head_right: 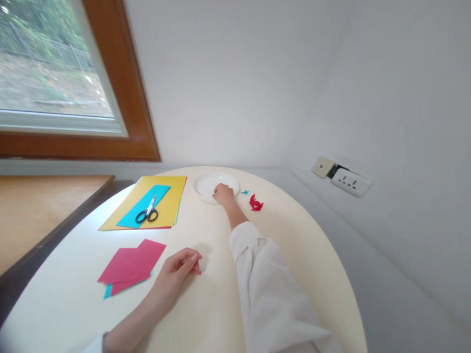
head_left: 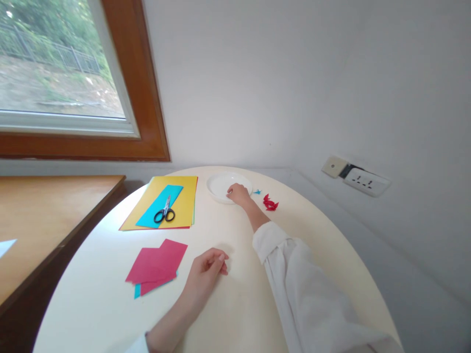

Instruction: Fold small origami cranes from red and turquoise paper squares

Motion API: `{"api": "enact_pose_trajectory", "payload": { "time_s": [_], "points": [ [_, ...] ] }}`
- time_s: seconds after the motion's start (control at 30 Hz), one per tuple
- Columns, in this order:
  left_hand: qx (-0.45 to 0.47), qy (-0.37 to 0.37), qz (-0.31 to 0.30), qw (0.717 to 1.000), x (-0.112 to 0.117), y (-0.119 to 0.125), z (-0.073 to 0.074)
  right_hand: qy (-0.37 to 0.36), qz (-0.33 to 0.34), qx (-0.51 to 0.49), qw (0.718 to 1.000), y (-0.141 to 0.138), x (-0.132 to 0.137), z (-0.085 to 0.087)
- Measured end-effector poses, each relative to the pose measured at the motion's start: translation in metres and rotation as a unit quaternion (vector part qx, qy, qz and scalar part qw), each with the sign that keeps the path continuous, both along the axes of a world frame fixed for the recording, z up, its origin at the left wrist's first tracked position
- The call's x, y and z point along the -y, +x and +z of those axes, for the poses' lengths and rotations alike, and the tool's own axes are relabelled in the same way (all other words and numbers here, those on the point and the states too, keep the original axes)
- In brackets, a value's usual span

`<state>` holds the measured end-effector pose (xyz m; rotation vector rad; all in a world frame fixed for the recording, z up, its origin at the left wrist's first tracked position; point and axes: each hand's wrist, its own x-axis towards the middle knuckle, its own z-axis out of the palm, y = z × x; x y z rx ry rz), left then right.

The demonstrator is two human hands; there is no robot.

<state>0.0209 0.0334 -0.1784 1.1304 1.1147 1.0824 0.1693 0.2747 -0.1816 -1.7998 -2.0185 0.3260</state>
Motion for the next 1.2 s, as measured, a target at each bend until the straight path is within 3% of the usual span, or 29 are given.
{"api": "enact_pose_trajectory", "payload": {
  "time_s": [0.13, 0.3, 0.43, 0.6, 0.77, 1.03, 1.2],
  "points": [
    [0.003, -0.002, -0.002, 1.0, 0.0, 0.0, 0.0, 0.012, 0.002, -0.051, 0.999, 0.001, 0.002, 0.003],
    [0.042, -0.006, 0.021, 0.999, -0.003, -0.002, -0.004, 0.063, 0.024, -0.161, 0.985, 0.013, 0.027, 0.022],
    [0.132, -0.048, 0.052, 0.989, -0.009, -0.003, -0.009, 0.06, 0.081, -0.24, 0.965, 0.018, 0.075, 0.033],
    [0.249, -0.113, 0.044, 0.961, -0.011, -0.003, -0.005, 0.004, 0.194, -0.32, 0.927, 0.013, 0.149, 0.028],
    [0.254, -0.1, 0.003, 0.962, -0.011, -0.005, -0.005, 0.002, 0.242, -0.255, 0.936, 0.003, 0.195, 0.025],
    [0.222, -0.082, -0.013, 0.972, -0.013, -0.008, -0.01, 0.057, 0.227, -0.259, 0.937, -0.004, 0.213, 0.012],
    [0.213, -0.079, -0.01, 0.974, -0.014, -0.009, -0.011, 0.016, 0.195, -0.374, 0.907, -0.005, 0.215, 0.001]
  ]
}}
